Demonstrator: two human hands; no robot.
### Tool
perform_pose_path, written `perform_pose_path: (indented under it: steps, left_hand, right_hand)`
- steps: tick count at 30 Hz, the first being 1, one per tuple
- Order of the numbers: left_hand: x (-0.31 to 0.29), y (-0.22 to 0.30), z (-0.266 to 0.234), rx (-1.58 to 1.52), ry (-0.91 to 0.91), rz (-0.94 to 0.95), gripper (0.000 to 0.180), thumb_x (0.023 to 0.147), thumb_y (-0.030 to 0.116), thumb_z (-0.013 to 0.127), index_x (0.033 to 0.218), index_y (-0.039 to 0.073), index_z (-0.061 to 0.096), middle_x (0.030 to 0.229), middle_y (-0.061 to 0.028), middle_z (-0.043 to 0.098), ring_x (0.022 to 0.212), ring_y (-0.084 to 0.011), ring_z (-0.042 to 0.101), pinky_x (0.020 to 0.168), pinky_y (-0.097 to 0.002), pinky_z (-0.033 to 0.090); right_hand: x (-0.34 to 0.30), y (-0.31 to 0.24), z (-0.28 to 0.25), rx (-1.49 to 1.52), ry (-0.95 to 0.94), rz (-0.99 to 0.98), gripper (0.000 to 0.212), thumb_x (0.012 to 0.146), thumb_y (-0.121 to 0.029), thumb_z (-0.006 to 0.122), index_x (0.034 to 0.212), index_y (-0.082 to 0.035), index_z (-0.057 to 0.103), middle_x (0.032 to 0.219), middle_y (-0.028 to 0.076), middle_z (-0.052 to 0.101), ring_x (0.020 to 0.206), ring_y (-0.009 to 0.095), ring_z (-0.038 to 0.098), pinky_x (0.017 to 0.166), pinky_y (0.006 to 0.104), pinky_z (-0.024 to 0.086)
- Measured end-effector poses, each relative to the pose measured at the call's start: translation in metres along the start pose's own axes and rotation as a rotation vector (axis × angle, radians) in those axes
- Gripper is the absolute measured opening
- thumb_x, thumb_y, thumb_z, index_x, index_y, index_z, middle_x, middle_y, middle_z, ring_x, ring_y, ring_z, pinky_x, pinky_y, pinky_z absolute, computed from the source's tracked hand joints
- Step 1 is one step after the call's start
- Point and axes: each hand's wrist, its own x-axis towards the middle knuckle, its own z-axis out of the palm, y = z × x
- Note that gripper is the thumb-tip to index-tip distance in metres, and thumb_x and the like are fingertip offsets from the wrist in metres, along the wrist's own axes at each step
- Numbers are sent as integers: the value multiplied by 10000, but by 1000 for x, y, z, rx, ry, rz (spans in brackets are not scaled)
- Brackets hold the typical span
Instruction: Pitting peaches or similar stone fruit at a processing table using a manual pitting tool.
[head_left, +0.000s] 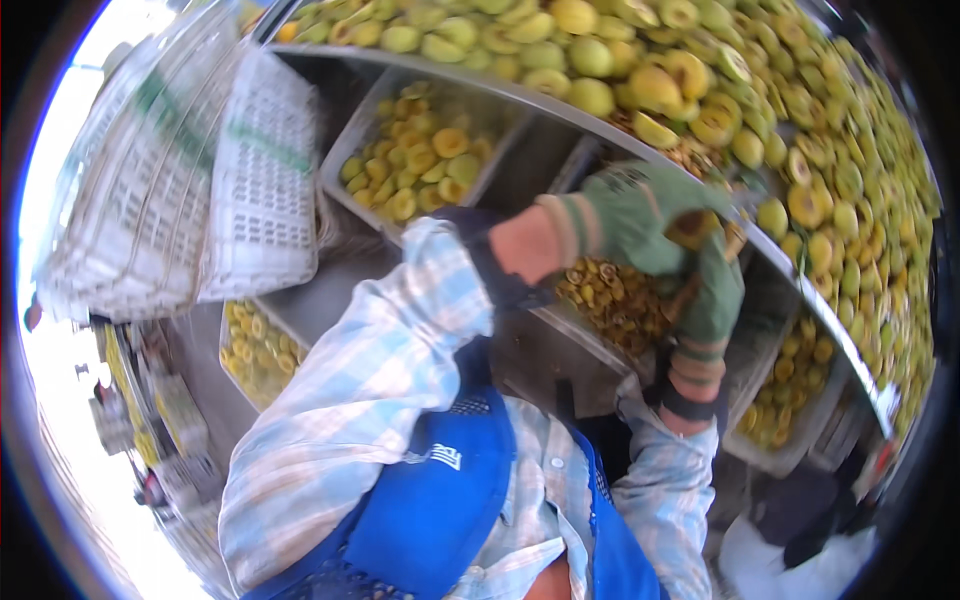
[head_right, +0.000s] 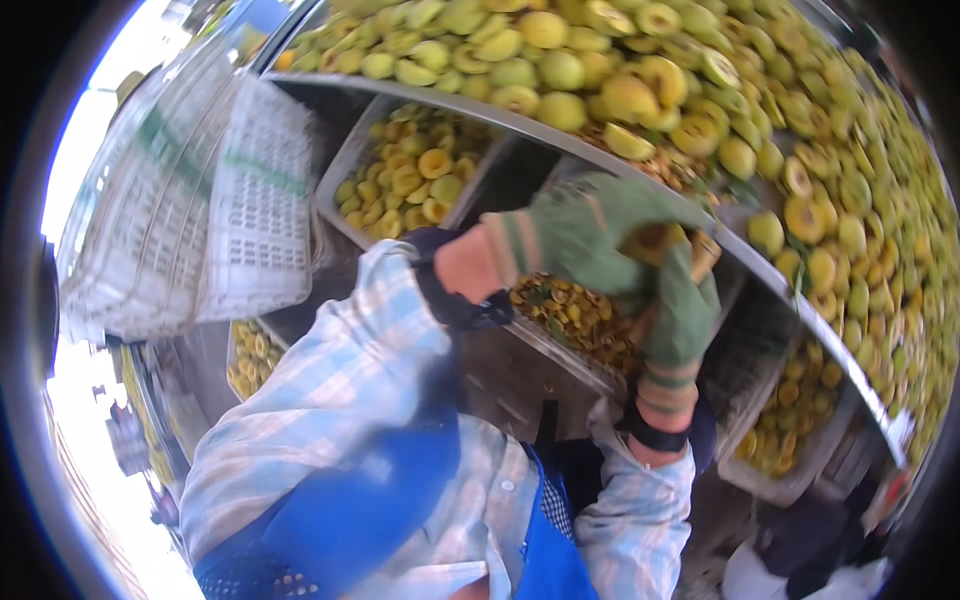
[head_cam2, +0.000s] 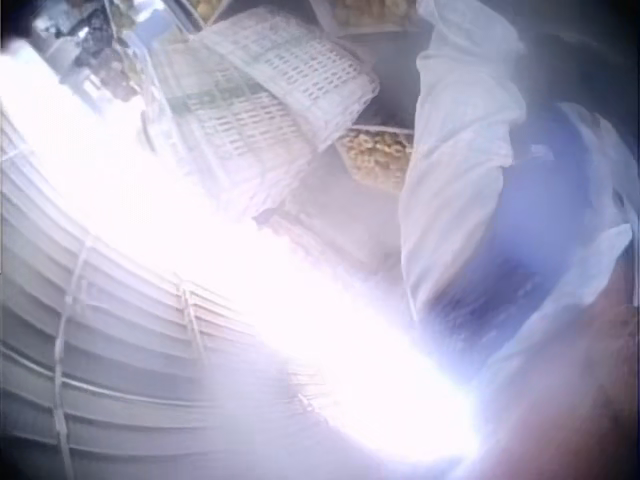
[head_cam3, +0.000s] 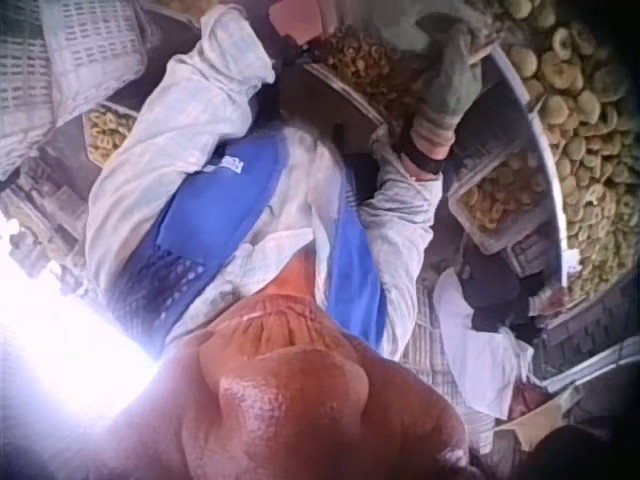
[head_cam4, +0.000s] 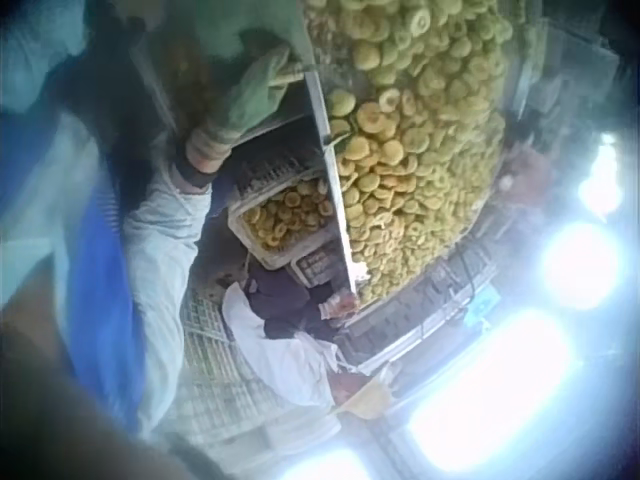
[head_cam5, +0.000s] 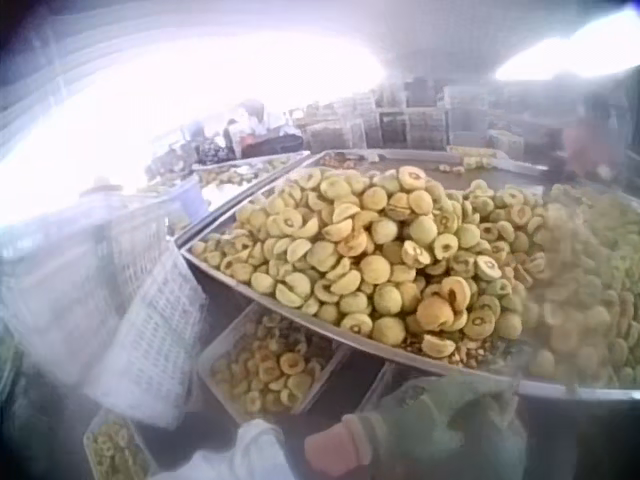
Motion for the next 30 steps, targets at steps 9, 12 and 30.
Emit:
perform_pose_path:
  steps: [9,12,30]
  left_hand:
    - [-21,-12,42,-142,392,-4,345,722,33,655,1064,43,610,1016,-165,634,890,-353,628,779,-385,518]
    - [-20,-19,46,-69,538,117,302,734,19,630,1035,27,620,1052,-161,637,871,-343,632,754,-379,523]
    - [-17,-23,8,-1095,558,-440,452,1031,335,332,1219,-24,531,1054,-137,660,898,-195,663,811,-310,550]
  right_hand:
    - [1,18,-20,-177,-4,63,420,1001,-310,430,1284,-7,500,1139,102,624,1005,211,619,870,327,497]
    - [1,10,-4,136,-50,181,416,993,-297,447,1305,-26,495,1222,118,592,1124,233,572,967,357,453]
    - [-23,-18,51,-44,-24,360,277,913,-236,621,1041,4,571,798,25,635,599,65,568,494,230,472]
